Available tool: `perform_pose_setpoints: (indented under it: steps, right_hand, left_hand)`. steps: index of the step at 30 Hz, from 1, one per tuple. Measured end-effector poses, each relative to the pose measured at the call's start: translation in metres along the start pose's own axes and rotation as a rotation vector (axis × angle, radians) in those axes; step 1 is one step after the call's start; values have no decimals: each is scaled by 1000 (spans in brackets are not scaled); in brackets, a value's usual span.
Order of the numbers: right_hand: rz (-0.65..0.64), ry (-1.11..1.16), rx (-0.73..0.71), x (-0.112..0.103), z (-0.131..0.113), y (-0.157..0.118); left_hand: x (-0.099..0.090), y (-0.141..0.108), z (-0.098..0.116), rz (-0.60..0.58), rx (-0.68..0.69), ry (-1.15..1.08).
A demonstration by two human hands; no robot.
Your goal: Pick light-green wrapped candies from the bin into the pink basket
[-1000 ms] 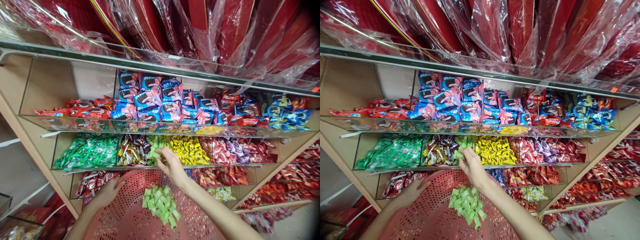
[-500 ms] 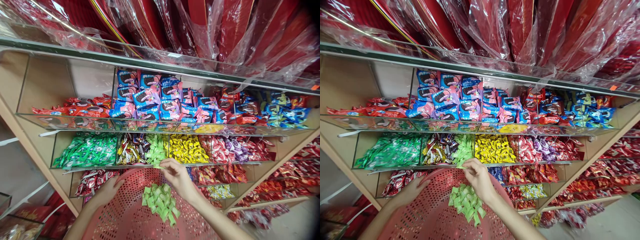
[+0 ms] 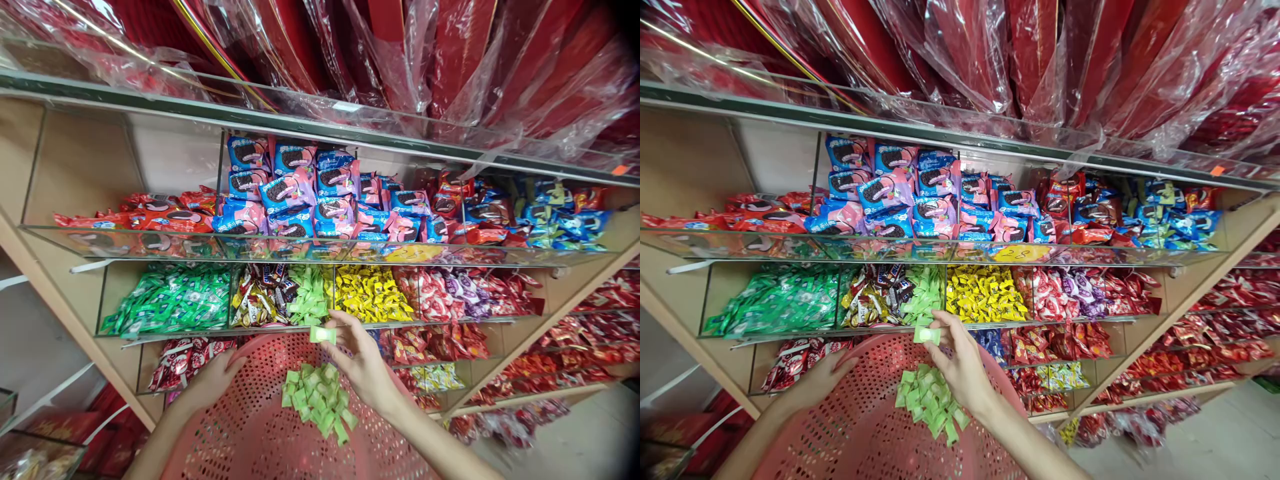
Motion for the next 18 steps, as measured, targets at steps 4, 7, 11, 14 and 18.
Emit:
perform_pose_setpoints:
  steps: [4,7,11,14,18]
  right_hand:
    - [-47,-144,-17,3,2,-5]
    - [-92,-257,-10,6,8,-10]
    - [-122,-378,-6,4,18,-15]
    - [-113,-494,-36,0,22,-15]
    - [-56,-576,-97,-6,16,-7]
  left_hand:
    - [-1,0,1,-4,-19,2]
    - [-2,0,5,2,-15,3]
    - [-1,-1,8,-11,-13,4]
    - [0,-1,8,-21,-16,3]
    - [-1,-2,9,-24,-29,-1]
Point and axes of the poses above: each hand's wrist, its own y-axis towards the middle knuckle, its own x-axis out of the palm, z = x × y, the point moved 10 cm from there along y, towards the middle knuckle, and after that the axes turned 5 degrees about x, right-handed, at the moved point
